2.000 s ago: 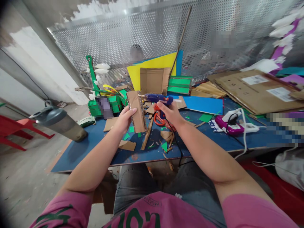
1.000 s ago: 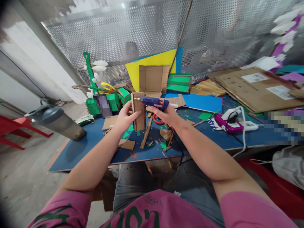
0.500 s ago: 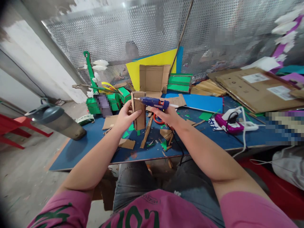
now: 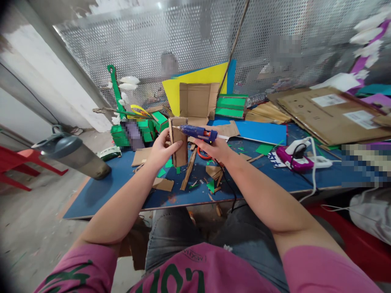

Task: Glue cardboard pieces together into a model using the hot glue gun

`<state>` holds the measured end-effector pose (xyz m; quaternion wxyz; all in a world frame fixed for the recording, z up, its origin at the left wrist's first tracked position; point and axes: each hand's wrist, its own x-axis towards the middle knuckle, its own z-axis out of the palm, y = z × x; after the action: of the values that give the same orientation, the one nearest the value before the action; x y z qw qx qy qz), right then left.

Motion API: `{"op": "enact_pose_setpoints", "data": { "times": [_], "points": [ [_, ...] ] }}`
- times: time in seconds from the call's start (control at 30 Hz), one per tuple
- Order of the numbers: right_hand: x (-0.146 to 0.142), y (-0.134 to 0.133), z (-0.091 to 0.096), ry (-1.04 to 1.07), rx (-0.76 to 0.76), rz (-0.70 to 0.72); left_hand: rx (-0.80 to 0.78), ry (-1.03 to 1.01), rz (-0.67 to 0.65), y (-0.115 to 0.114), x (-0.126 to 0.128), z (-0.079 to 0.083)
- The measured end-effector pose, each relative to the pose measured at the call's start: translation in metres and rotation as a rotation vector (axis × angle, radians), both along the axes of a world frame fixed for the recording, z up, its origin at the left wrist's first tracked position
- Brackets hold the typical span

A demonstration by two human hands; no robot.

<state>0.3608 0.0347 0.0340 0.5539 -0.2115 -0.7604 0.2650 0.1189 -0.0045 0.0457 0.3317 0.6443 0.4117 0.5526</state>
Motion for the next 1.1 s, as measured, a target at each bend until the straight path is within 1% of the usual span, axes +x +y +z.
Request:
{"op": "enact_pose_setpoints", "data": {
  "times": [0.2, 0.4, 0.53, 0.7, 1.1],
  "points": [
    [-0.0004, -0.0001, -0.0024, 0.008, -0.041, -0.027, 0.003, 0.017, 0.005, 0.0007, -0.0003, -0.0007],
    [0.0002, 0.0041, -0.0036, -0.012, 0.036, -0.04, -0.007, 0.089, 0.005, 0.003, -0.002, -0.0028],
    [0.0027, 0.0061, -0.0058, -0.045, 0.093, -0.045, -0.01, 0.072, -0.006, 0.0046, -0.0024, -0.0045],
    [0.002, 0.0046, -0.0062, -0.019, 0.056, -0.035, -0.003, 0.07, -0.012, 0.0045, -0.0021, -0.0045],
    [0.0044, 0.0063, -0.0054, -0.082, 0.099, -0.048, -0.009, 0.056, -0.017, 0.0062, -0.0039, -0.0076]
  ]
}}
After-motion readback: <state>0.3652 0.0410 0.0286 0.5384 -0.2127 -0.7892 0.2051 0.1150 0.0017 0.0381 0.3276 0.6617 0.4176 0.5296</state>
